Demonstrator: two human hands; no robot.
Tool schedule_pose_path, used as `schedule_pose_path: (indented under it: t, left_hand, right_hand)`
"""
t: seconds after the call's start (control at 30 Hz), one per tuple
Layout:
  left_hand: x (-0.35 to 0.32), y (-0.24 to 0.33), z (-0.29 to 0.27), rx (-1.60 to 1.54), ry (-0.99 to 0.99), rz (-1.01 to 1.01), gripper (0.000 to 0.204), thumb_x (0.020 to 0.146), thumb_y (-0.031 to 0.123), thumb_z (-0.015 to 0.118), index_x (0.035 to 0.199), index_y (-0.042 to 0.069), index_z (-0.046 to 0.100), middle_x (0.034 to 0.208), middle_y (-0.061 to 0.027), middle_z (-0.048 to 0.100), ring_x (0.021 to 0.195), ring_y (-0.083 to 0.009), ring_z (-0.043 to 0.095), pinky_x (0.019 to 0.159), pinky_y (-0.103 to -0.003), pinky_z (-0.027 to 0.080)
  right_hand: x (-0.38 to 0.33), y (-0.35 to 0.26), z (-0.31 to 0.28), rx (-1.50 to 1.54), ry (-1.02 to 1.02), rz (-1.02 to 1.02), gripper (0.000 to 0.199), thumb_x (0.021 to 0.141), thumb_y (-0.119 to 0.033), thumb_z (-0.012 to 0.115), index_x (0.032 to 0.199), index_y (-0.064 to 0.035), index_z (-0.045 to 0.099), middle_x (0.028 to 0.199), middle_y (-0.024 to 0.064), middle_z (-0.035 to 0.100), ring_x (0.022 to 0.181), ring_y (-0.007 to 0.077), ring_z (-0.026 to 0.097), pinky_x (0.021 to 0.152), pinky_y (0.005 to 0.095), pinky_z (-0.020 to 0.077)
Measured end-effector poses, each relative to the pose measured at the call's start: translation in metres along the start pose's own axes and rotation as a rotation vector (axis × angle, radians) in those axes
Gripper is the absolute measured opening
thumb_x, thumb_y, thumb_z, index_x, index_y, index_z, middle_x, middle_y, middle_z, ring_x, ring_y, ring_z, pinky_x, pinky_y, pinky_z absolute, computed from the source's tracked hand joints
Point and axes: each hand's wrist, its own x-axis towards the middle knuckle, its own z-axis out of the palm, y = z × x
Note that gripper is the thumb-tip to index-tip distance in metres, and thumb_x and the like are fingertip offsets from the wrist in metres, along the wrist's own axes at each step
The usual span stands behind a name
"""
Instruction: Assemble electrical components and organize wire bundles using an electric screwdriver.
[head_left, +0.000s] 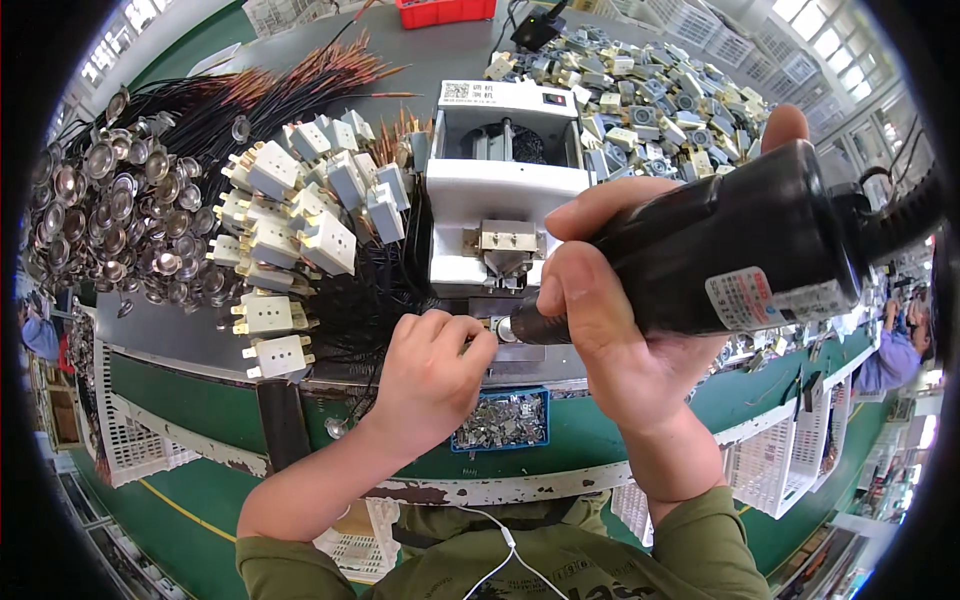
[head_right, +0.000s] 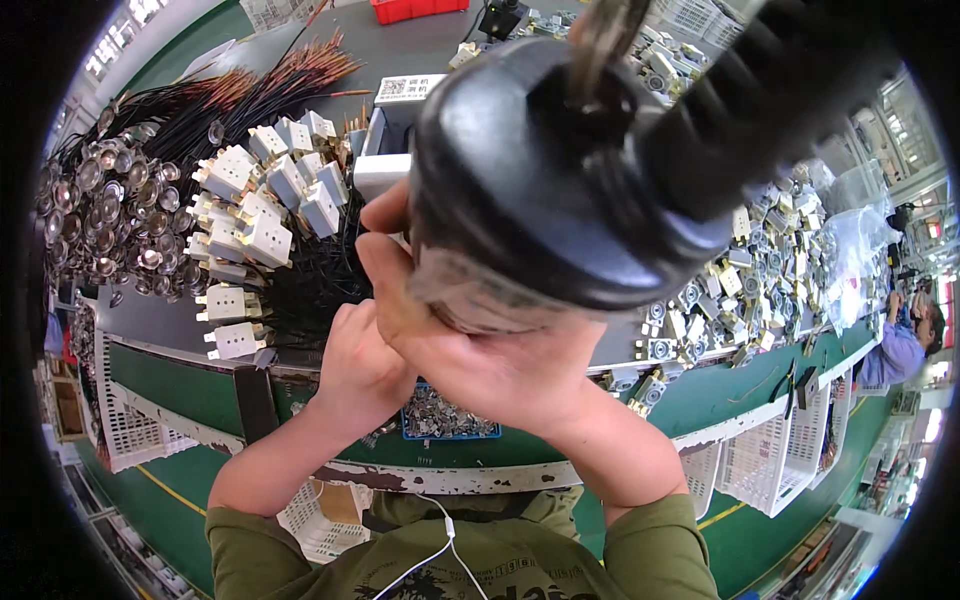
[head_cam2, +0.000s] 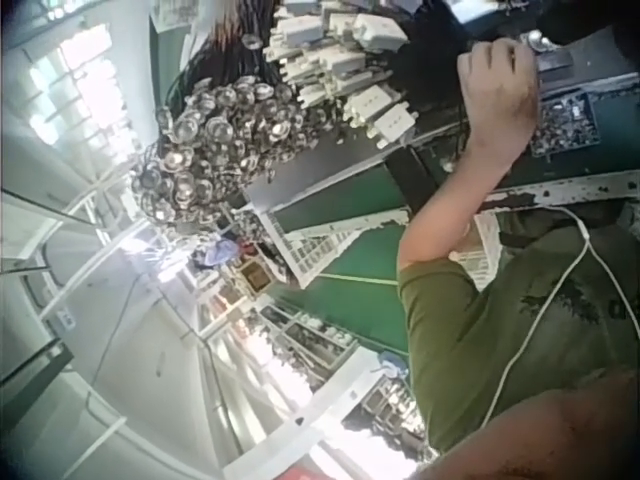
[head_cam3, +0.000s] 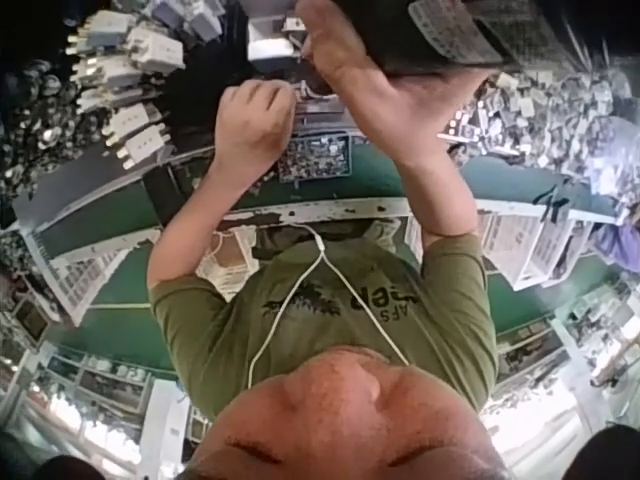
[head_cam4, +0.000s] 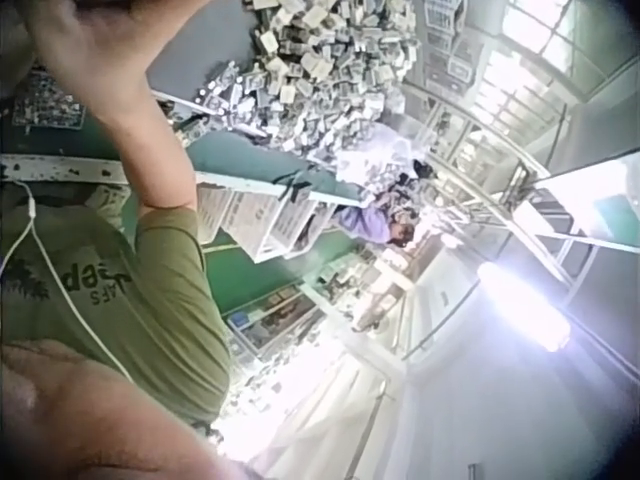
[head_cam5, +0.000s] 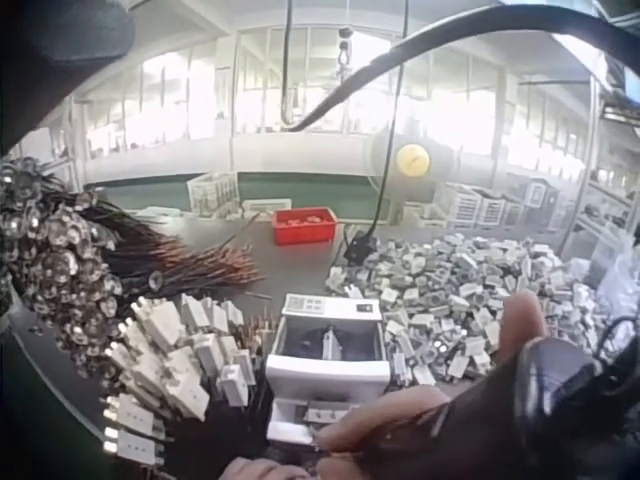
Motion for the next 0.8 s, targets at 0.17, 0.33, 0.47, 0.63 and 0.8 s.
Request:
schedule_pose_path:
  t: [0.17,0.33,0.47,0.63,0.8]
  left_hand:
    - [0.002,-0.003,0.003,-0.063,0.008,-0.007,0.018,0.073,0.004,0.068,0.090,0.008,0.064,0.096,-0.0031,0.065,0.087,-0.0230,0.059,0.074,-0.038,0.042]
    - [0.000,-0.017,0.016,-0.237,0.003,-0.046,0.015,0.076,0.010,0.075,0.089,0.010,0.068,0.100,-0.0018,0.067,0.093,-0.0233,0.062,0.078,-0.039,0.045]
    - [-0.006,-0.022,0.018,-0.231,0.014,-0.058,0.013,0.076,0.009,0.075,0.087,0.011,0.068,0.105,-0.0020,0.068,0.098,-0.0238,0.063,0.080,-0.039,0.047]
    - [-0.009,-0.027,0.021,-0.221,-0.015,-0.032,0.016,0.077,0.008,0.074,0.091,0.012,0.068,0.107,-0.0025,0.068,0.099,-0.0244,0.063,0.080,-0.040,0.047]
    - [-0.002,-0.020,0.016,-0.250,0.005,-0.015,0.016,0.077,0.009,0.074,0.090,0.010,0.066,0.101,-0.0051,0.066,0.096,-0.0254,0.062,0.076,-0.041,0.047]
  right_hand:
    - [-0.001,0.001,0.000,0.024,-0.006,0.002,0.111,0.089,0.003,0.066,0.157,-0.0192,-0.020,0.094,0.0146,0.066,0.063,0.0132,0.063,0.058,0.0247,0.0544]
    - [-0.009,0.013,0.007,0.080,0.020,0.101,0.106,0.081,0.004,0.073,0.154,-0.0087,-0.002,0.116,0.0160,0.055,0.094,0.0185,0.058,0.082,0.0323,0.0481]
    - [-0.012,0.018,0.016,0.121,0.014,0.274,0.102,0.072,0.004,0.080,0.153,0.0014,0.017,0.140,0.0173,0.044,0.125,0.0240,0.052,0.107,0.0392,0.0410]
    - [-0.016,0.035,0.020,0.128,-0.031,0.142,0.101,0.073,0.005,0.079,0.154,0.0011,0.018,0.144,0.0174,0.042,0.126,0.0234,0.052,0.108,0.0388,0.0402]
    - [-0.010,0.036,0.020,0.146,-0.102,0.104,0.102,0.075,0.008,0.075,0.155,-0.0006,0.013,0.128,0.0151,0.050,0.110,0.0196,0.056,0.095,0.0340,0.0443]
